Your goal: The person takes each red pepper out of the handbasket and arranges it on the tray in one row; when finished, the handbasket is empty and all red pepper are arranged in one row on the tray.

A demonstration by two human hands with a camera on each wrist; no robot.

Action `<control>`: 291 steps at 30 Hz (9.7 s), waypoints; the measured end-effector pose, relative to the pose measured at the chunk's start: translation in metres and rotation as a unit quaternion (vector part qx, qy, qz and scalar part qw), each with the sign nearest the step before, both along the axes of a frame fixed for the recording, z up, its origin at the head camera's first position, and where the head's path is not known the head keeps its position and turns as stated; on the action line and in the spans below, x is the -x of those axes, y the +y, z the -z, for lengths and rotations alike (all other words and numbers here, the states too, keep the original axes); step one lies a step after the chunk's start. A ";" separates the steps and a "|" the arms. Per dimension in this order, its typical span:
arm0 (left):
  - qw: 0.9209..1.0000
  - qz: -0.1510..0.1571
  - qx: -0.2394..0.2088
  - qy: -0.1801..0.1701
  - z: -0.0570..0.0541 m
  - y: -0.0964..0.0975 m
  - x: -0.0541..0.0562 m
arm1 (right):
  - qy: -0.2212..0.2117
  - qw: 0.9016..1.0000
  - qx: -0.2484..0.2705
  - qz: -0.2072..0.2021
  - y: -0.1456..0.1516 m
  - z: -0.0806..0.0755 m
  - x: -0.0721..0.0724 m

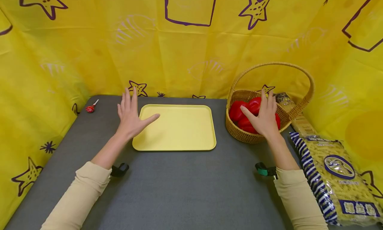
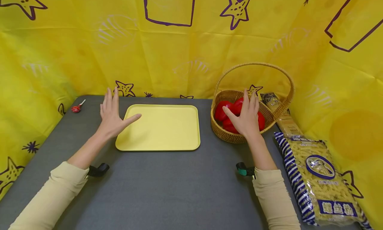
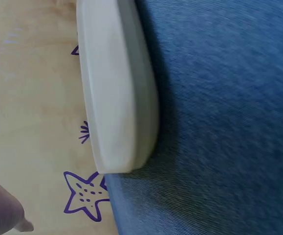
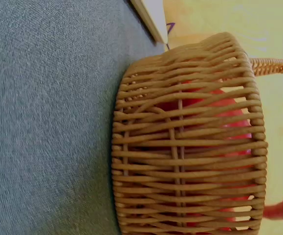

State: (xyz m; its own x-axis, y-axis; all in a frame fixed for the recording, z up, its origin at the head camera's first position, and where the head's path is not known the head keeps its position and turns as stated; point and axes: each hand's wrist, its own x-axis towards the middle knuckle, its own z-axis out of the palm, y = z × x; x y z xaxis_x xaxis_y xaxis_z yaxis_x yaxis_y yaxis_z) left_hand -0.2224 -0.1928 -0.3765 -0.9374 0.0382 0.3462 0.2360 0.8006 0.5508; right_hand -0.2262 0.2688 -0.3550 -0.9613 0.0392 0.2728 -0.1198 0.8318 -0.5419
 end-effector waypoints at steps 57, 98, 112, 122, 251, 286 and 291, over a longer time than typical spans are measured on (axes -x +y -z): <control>0.939 0.203 0.052 -0.272 0.045 -0.046 -0.013 | -0.227 0.963 -0.104 -0.100 0.001 -0.016 0.052; 0.940 0.206 0.065 -0.264 0.046 -0.046 -0.012 | -0.172 0.984 -0.015 -0.033 0.008 -0.007 0.042; 0.940 0.204 0.076 -0.264 0.047 -0.048 -0.009 | -0.144 0.987 0.075 0.002 0.009 -0.019 0.024; 0.940 0.209 0.067 -0.260 0.046 -0.050 -0.007 | -0.115 0.988 0.101 0.012 0.004 -0.028 0.008; 0.942 0.155 0.020 -0.298 0.053 -0.056 -0.009 | -0.125 0.912 0.164 -0.356 -0.300 0.051 0.041; 0.949 0.199 -0.007 -0.243 0.057 -0.055 -0.006 | -0.133 0.909 0.130 -0.373 -0.300 0.054 0.038; 0.949 0.199 -0.009 -0.243 0.057 -0.053 -0.005 | -0.137 0.909 0.129 -0.373 -0.298 0.053 0.037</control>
